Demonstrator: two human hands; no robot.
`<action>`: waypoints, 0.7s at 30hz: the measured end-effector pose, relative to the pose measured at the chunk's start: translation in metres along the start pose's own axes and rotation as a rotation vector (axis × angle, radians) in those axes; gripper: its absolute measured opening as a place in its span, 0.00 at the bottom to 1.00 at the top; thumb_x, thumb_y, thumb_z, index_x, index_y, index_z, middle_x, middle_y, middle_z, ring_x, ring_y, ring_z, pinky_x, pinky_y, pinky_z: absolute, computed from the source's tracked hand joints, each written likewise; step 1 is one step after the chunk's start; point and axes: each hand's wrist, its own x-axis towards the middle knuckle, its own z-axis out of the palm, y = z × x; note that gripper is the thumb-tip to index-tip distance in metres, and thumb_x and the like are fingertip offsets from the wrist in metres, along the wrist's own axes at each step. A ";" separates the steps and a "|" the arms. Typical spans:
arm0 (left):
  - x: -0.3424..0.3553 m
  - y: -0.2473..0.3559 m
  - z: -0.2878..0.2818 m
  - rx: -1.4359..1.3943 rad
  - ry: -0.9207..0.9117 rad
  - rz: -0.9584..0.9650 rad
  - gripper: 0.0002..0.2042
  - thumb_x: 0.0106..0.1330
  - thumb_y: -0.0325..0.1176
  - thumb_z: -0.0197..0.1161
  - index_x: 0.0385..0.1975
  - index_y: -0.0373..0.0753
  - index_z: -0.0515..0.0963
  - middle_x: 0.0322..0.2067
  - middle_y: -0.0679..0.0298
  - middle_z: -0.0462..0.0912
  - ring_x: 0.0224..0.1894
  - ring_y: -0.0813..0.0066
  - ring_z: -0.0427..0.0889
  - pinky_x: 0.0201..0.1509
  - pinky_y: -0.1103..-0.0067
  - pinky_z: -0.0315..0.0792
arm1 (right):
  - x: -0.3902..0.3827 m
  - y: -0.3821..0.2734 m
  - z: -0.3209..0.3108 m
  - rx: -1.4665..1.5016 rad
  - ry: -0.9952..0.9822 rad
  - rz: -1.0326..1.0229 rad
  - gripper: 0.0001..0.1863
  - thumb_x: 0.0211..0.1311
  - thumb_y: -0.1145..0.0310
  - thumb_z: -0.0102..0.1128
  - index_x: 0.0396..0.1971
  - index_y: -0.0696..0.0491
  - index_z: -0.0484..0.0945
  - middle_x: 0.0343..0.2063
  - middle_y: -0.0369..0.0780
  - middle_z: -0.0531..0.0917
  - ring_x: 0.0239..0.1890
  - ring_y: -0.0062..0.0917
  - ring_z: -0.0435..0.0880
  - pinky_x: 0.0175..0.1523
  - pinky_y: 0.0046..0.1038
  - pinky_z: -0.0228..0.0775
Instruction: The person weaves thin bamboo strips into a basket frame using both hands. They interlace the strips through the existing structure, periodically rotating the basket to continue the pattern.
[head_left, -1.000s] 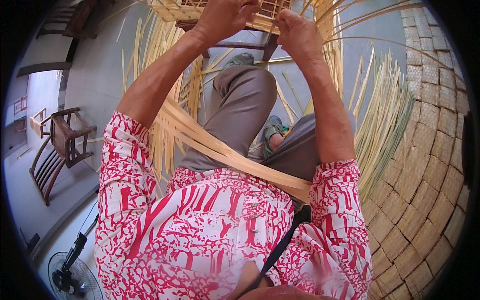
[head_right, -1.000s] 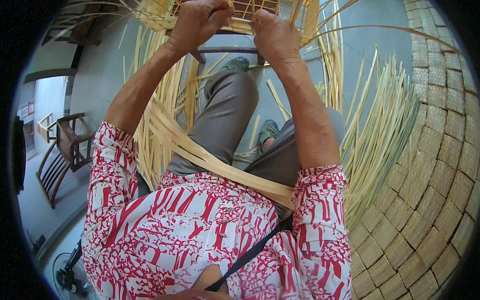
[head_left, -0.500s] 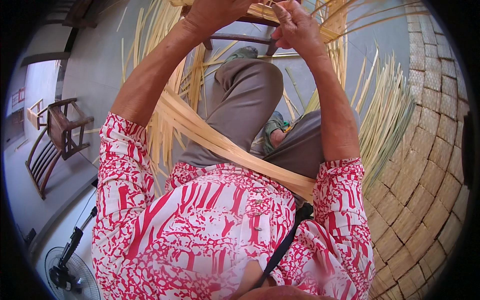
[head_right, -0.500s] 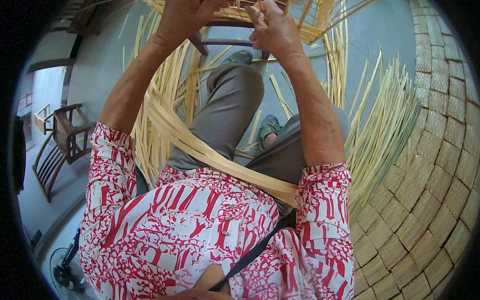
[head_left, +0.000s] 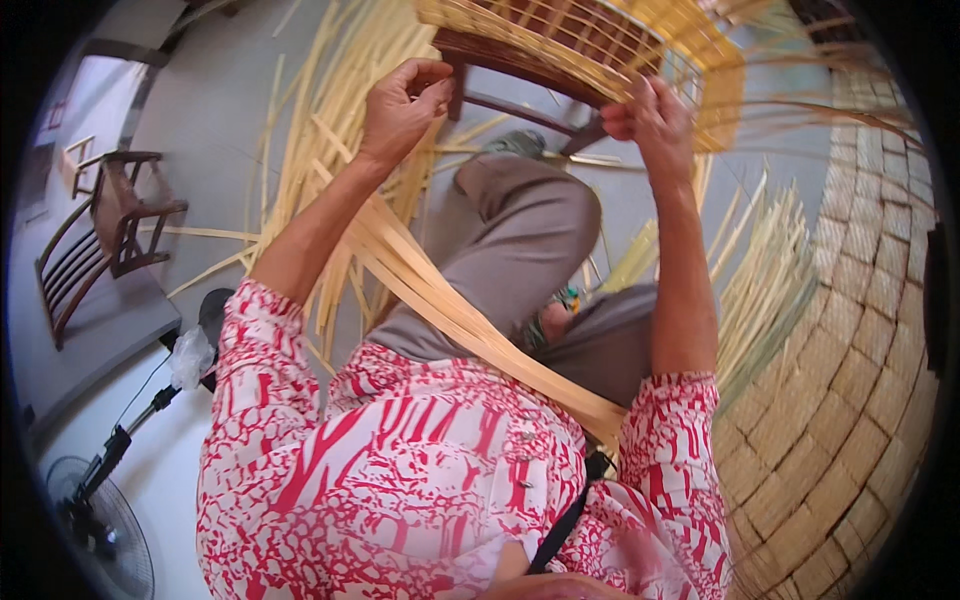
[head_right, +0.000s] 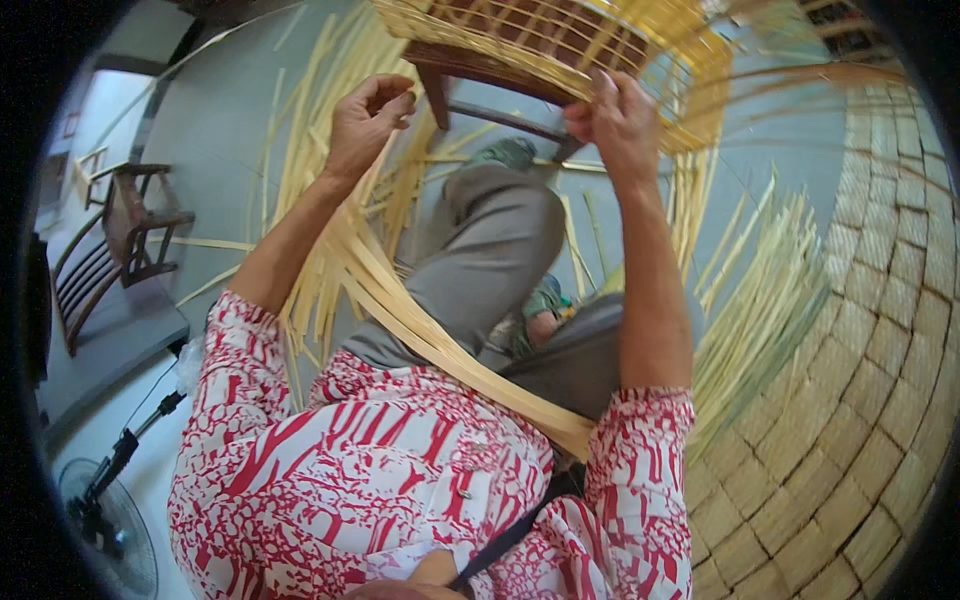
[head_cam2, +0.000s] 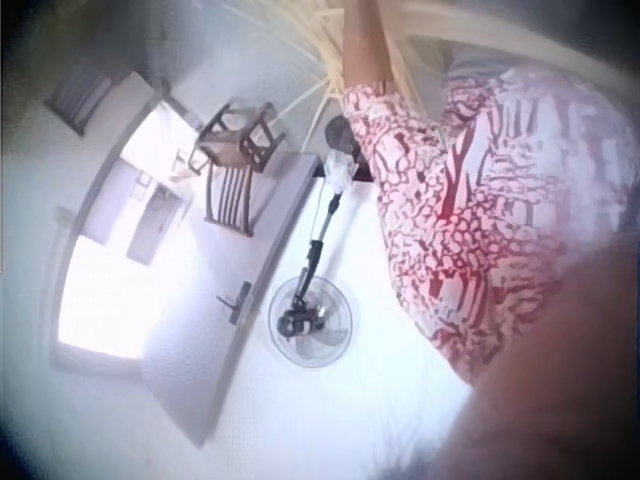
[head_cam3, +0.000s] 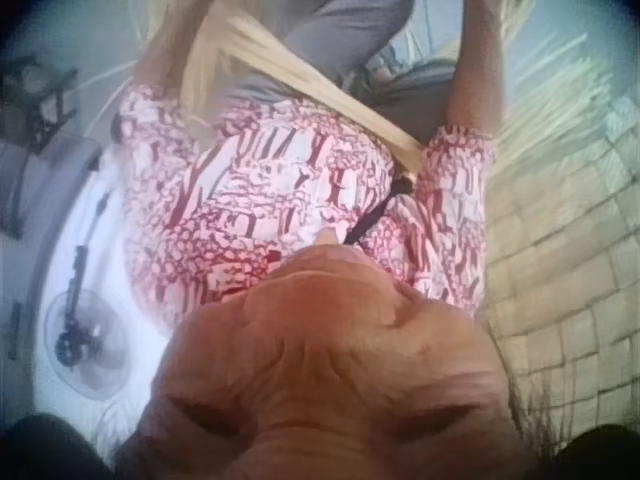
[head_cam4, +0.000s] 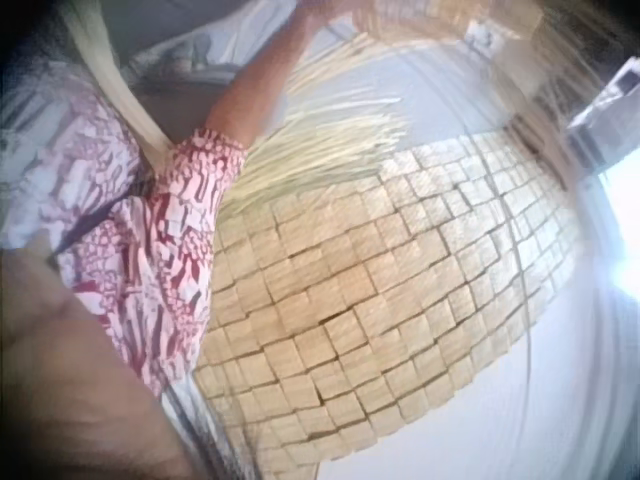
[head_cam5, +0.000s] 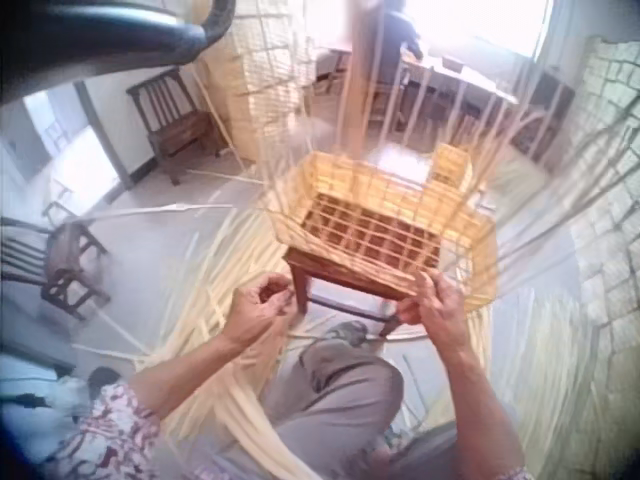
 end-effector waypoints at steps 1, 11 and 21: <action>0.011 -0.009 -0.006 -0.035 0.080 0.020 0.13 0.71 0.31 0.65 0.51 0.34 0.80 0.38 0.66 0.86 0.38 0.82 0.83 0.41 0.81 0.80 | 0.000 0.003 0.001 0.031 -0.006 0.013 0.19 0.77 0.53 0.52 0.45 0.57 0.76 0.28 0.46 0.87 0.25 0.23 0.87 0.30 0.23 0.80; 0.089 -0.020 -0.016 -0.112 0.316 0.340 0.37 0.69 0.55 0.66 0.65 0.32 0.65 0.54 0.59 0.75 0.56 0.72 0.75 0.65 0.77 0.68 | -0.008 -0.003 -0.011 0.158 -0.042 -0.004 0.18 0.77 0.53 0.53 0.44 0.54 0.76 0.32 0.45 0.87 0.29 0.25 0.88 0.36 0.25 0.82; 0.106 0.002 0.022 -0.318 0.239 0.447 0.24 0.79 0.39 0.53 0.70 0.34 0.64 0.62 0.58 0.72 0.63 0.72 0.70 0.67 0.78 0.62 | -0.011 -0.001 -0.015 0.184 -0.003 0.001 0.16 0.77 0.53 0.53 0.40 0.53 0.76 0.31 0.42 0.87 0.29 0.22 0.87 0.34 0.23 0.81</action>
